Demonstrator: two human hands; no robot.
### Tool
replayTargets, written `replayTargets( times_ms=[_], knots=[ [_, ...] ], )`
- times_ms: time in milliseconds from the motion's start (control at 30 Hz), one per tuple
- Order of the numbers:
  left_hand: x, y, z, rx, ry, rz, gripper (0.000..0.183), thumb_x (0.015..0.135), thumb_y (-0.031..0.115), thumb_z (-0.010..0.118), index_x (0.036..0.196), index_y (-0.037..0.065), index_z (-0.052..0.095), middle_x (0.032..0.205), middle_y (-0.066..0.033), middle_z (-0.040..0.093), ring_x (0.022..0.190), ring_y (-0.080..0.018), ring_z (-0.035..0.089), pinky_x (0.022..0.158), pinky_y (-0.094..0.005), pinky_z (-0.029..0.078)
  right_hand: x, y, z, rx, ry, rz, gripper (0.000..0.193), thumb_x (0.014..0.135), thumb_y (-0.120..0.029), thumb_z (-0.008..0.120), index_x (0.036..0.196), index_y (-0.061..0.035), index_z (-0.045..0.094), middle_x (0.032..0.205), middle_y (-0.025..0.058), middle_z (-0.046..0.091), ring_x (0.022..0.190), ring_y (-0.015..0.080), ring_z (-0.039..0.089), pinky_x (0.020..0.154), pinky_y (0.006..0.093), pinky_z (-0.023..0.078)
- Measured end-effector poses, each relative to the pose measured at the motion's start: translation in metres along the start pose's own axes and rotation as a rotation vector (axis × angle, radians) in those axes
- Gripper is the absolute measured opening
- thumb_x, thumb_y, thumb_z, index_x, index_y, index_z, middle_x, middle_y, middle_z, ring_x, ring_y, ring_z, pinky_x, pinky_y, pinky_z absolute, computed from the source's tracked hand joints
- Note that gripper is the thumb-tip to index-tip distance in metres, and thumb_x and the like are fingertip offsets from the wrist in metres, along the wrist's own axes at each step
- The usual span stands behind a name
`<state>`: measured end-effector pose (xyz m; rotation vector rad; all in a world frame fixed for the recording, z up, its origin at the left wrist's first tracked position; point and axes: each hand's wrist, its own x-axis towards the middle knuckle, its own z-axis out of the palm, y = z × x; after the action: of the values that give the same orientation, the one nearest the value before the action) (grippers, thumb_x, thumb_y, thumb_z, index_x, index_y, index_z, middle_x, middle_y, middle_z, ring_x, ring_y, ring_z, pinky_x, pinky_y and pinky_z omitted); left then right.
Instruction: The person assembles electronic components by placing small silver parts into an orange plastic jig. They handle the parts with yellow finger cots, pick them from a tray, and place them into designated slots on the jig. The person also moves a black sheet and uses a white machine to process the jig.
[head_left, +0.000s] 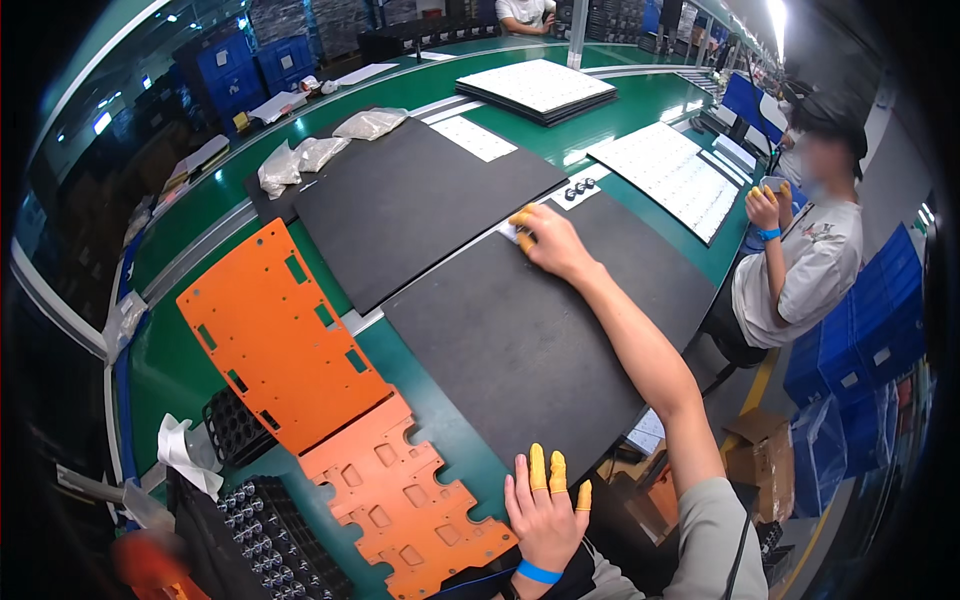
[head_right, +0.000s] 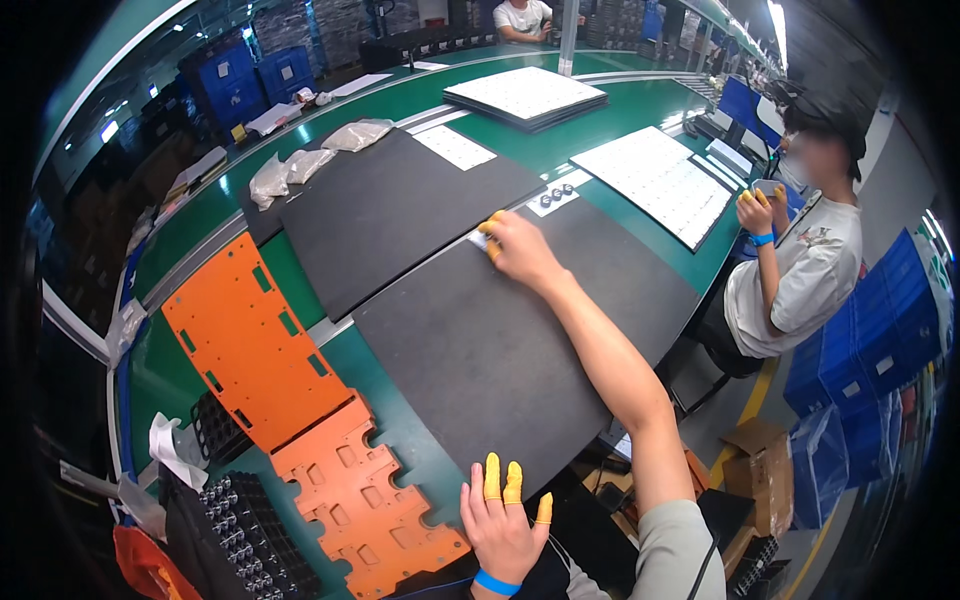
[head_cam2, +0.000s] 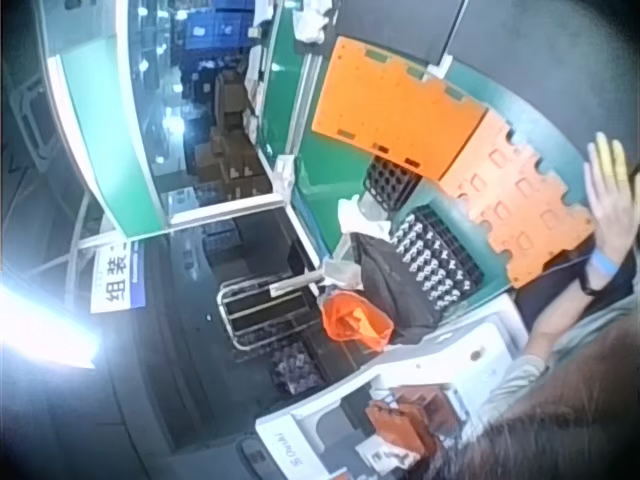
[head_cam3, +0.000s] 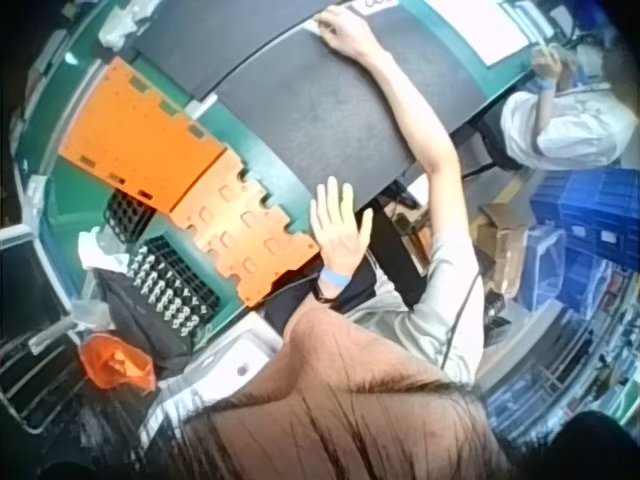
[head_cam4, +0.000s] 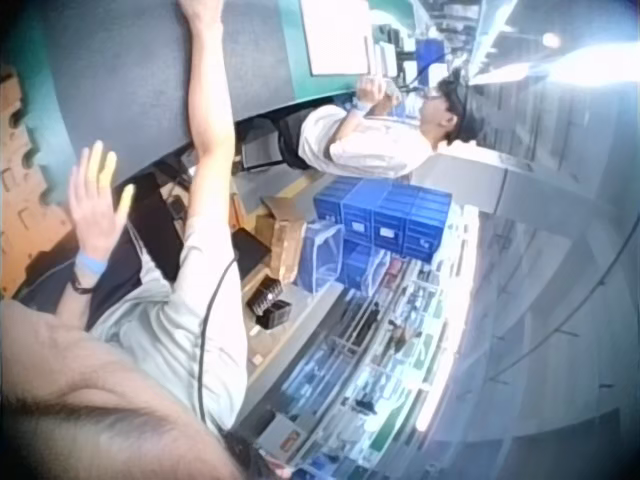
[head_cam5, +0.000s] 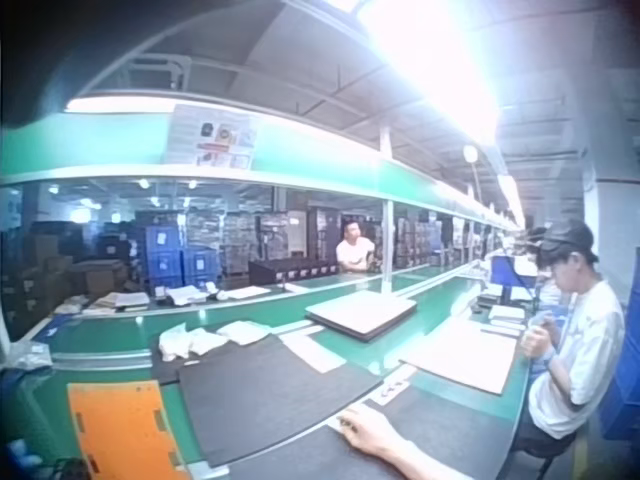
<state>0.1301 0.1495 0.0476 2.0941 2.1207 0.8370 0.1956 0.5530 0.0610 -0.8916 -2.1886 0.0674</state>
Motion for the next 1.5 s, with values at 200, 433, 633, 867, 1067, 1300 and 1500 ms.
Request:
replayTargets(
  times_ms=[200, 433, 633, 867, 1067, 1300, 1500],
  knots=[
    [0.001, 0.001, 0.0, 0.009, 0.0, 0.002, 0.056, 0.085, 0.035, 0.073, 0.126, -0.002, 0.063, 0.14, -0.0218, 0.054, 0.136, -0.0416, 0.046, 0.111, -0.0538, 0.037, -0.006, 0.054, -0.01, 0.116, 0.051, 0.328, 0.031, 0.083, 0.007, 0.059, 0.111, -0.0019, 0.069, 0.111, 0.0167, 0.067, 0.102, 0.0329, 0.065, 0.09, 0.0393, 0.051],
    [0.001, 0.001, 0.001, 0.024, 0.007, -0.008, 0.056, 0.085, 0.035, 0.074, 0.125, -0.002, 0.063, 0.141, -0.0215, 0.054, 0.136, -0.0418, 0.045, 0.111, -0.0541, 0.036, -0.005, 0.055, -0.008, 0.089, 0.193, 0.35, 0.027, 0.083, 0.0, 0.062, 0.11, -0.0017, 0.068, 0.116, 0.0172, 0.065, 0.111, 0.0357, 0.062, 0.094, 0.0438, 0.049],
    [0.002, 0.002, 0.001, 0.035, 0.001, -0.008, 0.056, 0.083, 0.034, 0.075, 0.125, -0.002, 0.062, 0.14, -0.0213, 0.054, 0.136, -0.042, 0.046, 0.111, -0.0549, 0.036, -0.006, 0.049, -0.01, -0.303, 0.197, 0.405, 0.03, 0.079, -0.022, 0.079, 0.101, -0.0042, 0.072, 0.11, 0.0137, 0.063, 0.113, 0.0307, 0.056, 0.096, 0.0417, 0.042],
    [0.002, 0.004, 0.001, 0.046, -0.001, -0.016, 0.056, 0.083, 0.034, 0.076, 0.125, -0.001, 0.062, 0.14, -0.0214, 0.054, 0.135, -0.0424, 0.046, 0.111, -0.0557, 0.036, -0.003, 0.065, -0.002, -0.379, 0.267, 0.334, 0.027, 0.078, -0.022, 0.08, 0.098, -0.0052, 0.073, 0.105, 0.0115, 0.06, 0.109, 0.0289, 0.054, 0.093, 0.0418, 0.04],
    [0.003, 0.003, 0.003, 0.045, -0.003, -0.013, 0.056, 0.083, 0.034, 0.076, 0.125, 0.0, 0.062, 0.14, -0.021, 0.054, 0.135, -0.0427, 0.046, 0.11, -0.0562, 0.037, 0.001, 0.07, 0.001, -0.467, 0.258, 0.335, 0.024, 0.078, -0.02, 0.079, 0.097, -0.0059, 0.074, 0.105, 0.0113, 0.06, 0.105, 0.0285, 0.054, 0.089, 0.0411, 0.041],
    [0.002, 0.004, 0.003, 0.047, -0.002, -0.035, 0.057, 0.082, 0.035, 0.077, 0.125, 0.001, 0.062, 0.139, -0.0207, 0.055, 0.134, -0.0434, 0.047, 0.108, -0.0577, 0.039, 0.001, 0.07, 0.004, -0.482, 0.296, 0.358, 0.026, 0.076, -0.022, 0.08, 0.095, -0.0054, 0.074, 0.104, 0.0119, 0.06, 0.104, 0.0294, 0.054, 0.087, 0.0412, 0.042],
    [0.003, 0.004, 0.001, 0.095, -0.022, -0.041, 0.054, 0.087, 0.039, 0.072, 0.127, 0.003, 0.064, 0.14, -0.0187, 0.057, 0.133, -0.0395, 0.05, 0.107, -0.0524, 0.041, 0.004, 0.066, 0.001, -0.488, 0.275, 0.352, 0.027, 0.076, -0.022, 0.081, 0.096, -0.0059, 0.075, 0.1, 0.0114, 0.06, 0.103, 0.0285, 0.054, 0.086, 0.041, 0.042]
  ],
)
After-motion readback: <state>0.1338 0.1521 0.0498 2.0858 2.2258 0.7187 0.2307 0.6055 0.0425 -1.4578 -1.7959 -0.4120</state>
